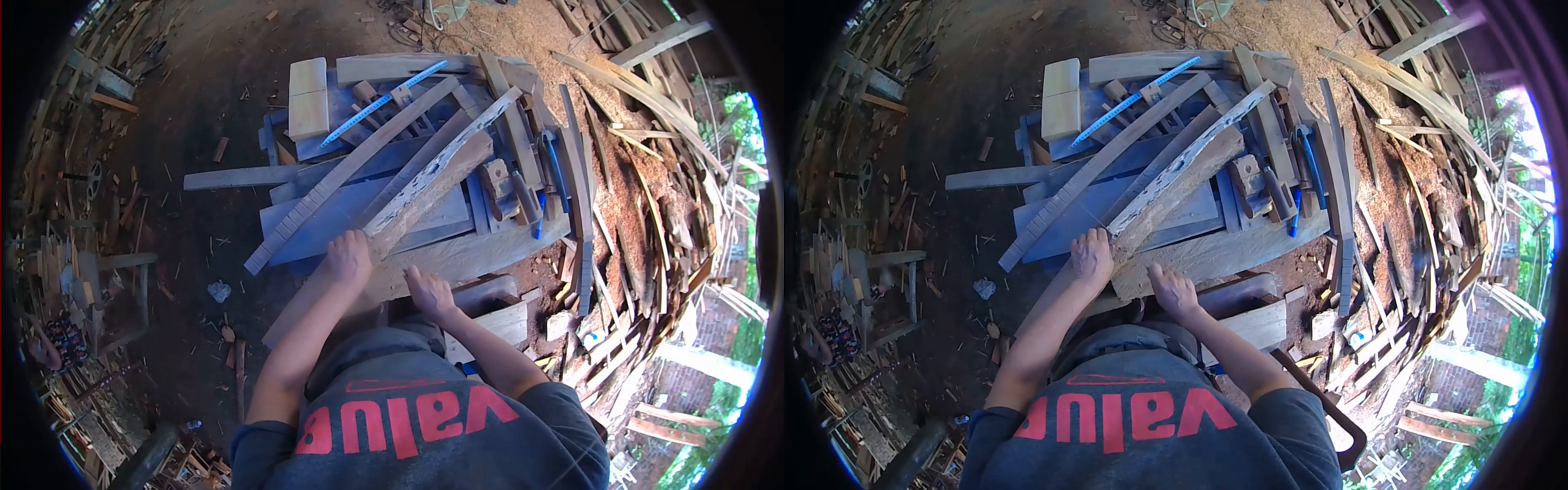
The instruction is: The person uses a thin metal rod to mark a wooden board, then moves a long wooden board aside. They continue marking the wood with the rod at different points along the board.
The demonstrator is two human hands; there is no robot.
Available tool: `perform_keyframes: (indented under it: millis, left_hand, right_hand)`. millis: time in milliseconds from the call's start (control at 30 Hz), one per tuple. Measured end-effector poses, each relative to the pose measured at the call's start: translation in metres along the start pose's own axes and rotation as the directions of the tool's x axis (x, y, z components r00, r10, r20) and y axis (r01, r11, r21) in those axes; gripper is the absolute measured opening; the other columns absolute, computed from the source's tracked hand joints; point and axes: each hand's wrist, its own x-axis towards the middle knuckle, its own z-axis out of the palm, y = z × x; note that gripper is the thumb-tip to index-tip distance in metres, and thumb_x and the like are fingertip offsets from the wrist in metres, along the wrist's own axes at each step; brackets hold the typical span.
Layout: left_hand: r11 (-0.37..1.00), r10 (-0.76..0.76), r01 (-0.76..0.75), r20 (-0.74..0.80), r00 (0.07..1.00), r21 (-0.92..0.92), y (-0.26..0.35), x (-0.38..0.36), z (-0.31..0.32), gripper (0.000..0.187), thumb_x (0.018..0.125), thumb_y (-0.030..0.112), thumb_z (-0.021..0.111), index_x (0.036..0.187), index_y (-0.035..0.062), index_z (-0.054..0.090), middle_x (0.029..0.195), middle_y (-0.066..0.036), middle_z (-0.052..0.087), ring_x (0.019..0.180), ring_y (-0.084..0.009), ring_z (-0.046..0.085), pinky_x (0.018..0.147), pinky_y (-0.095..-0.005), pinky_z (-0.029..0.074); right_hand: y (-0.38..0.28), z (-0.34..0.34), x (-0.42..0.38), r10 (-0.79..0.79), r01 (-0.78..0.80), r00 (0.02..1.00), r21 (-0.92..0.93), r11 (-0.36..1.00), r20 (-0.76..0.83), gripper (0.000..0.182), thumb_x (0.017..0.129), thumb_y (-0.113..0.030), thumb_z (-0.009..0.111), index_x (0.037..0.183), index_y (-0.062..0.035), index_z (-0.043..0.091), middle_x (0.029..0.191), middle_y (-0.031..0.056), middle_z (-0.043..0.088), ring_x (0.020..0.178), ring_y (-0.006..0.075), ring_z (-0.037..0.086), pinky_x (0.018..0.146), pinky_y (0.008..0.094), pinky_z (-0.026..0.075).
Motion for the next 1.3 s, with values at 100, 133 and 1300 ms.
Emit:
perform_keyframes:
  millis: [100, 133, 1300]
  left_hand:
    - [1.0, 0.008, -0.008, -0.047, 0.999, -0.017, 0.0, -0.004, 0.002, 0.014, 0.077, 0.009, 0.055, 0.09, 0.0049, 0.058, 0.088, -0.012, 0.059, 0.085, -0.0295, 0.06, 0.078, -0.0433, 0.043]
    - [1.0, 0.012, -0.013, -0.013, 1.0, -0.007, -0.001, -0.004, 0.001, 0.017, 0.079, 0.013, 0.059, 0.093, 0.004, 0.058, 0.09, -0.013, 0.059, 0.086, -0.0291, 0.06, 0.078, -0.0431, 0.044]
    - [0.997, 0.073, -0.075, -0.071, 0.995, -0.033, -0.009, -0.004, 0.006, 0.028, 0.078, 0.023, 0.068, 0.095, 0.0034, 0.056, 0.09, -0.012, 0.057, 0.085, -0.0281, 0.059, 0.076, -0.0414, 0.043]
  right_hand:
    - [-0.001, 0.011, 0.012, -0.01, 0.01, 1.0, 0.042, 0.999, -0.006, 0.012, 0.092, -0.017, 0.047, 0.1, -0.0095, 0.044, 0.074, 0.0157, 0.064, 0.072, 0.0357, 0.066, 0.062, 0.0495, 0.051]
    - [-0.005, 0.014, 0.025, -0.042, 0.048, 0.997, 0.093, 0.995, -0.063, 0.013, 0.094, -0.02, 0.045, 0.099, -0.0092, 0.043, 0.075, 0.0185, 0.065, 0.072, 0.038, 0.065, 0.062, 0.0523, 0.049]
    - [0.002, 0.023, 0.0, -0.009, 0.016, 0.996, 0.083, 0.996, -0.088, 0.014, 0.094, -0.02, 0.048, 0.101, -0.0088, 0.043, 0.063, 0.0183, 0.061, 0.06, 0.0394, 0.062, 0.054, 0.0518, 0.048]
